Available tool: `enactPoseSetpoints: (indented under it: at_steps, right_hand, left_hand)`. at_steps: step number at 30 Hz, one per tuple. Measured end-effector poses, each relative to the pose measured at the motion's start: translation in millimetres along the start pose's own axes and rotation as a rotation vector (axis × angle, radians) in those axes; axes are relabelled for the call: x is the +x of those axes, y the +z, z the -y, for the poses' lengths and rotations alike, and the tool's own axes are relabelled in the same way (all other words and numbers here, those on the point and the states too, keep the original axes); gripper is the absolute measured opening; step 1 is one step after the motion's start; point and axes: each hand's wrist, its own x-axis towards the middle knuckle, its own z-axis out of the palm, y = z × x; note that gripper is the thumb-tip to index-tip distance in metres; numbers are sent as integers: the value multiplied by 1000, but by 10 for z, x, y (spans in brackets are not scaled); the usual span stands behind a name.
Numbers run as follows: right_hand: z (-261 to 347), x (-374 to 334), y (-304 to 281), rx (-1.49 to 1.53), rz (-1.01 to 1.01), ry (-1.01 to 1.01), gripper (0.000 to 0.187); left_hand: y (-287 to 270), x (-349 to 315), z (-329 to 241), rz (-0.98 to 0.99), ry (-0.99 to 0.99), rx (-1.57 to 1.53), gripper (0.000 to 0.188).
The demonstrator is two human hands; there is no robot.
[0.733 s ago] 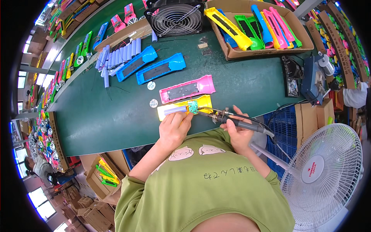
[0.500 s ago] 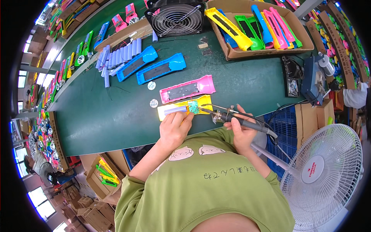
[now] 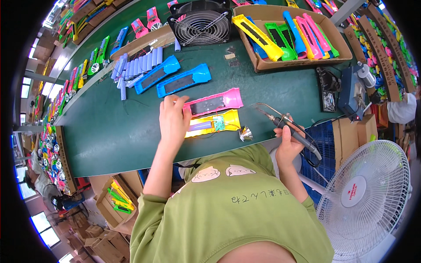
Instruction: The person assembles flashlights by inserting batteries and circuit components into plastic casings, soldering wires with a soldering iron, fitting the casing pieces together, and placing the assembled flashlights on the conveyor belt.
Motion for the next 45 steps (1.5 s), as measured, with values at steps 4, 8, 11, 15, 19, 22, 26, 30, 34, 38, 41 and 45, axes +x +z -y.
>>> enactPoseSetpoints:
  at_steps: [4,8,11,15,19,22,26,30,34,38,41,45]
  right_hand:
    - [-105,85,-75,-16,-19,-58,26]
    - [-148,160,-162,-30,-94,-78,24]
    - [-153,278,-209,-144,-80,-177,19]
    - [-98,469,-182,-224,-122,-188,16]
    - [-159,649,-280,-327,-71,-261,19]
    - [-245,724,-356,-354,-95,-296,19]
    - [-405,758,-396,-406,-71,-289,23]
    - [-401,715,-424,-499,-51,-342,24]
    - [-357,726,-373,-511,-9,-368,26]
    - [-385,734,-400,-579,-1,-375,26]
    - [-423,726,-500,-606,-14,-355,25]
    - [-395,741,-474,-633,-10,-350,25]
  left_hand:
    - [48,96,224,272,-86,23,27]
    - [29,-154,159,65,-81,-107,28]
    - [-76,-452,52,-166,4,-229,31]
    - [77,-562,172,77,155,-328,46]
    - [-153,-154,91,329,-276,-751,43]
    - [-545,469,79,455,-195,-840,42]
    - [-788,1775,-172,329,269,-507,44]
    - [-153,3227,-382,409,34,-580,47]
    - [932,4285,-170,117,-193,-346,55]
    - [1757,4773,138,475,-65,-251,69]
    - [1851,4517,-296,110,693,431,51]
    - [2191,4452,-461,399,1023,462,11]
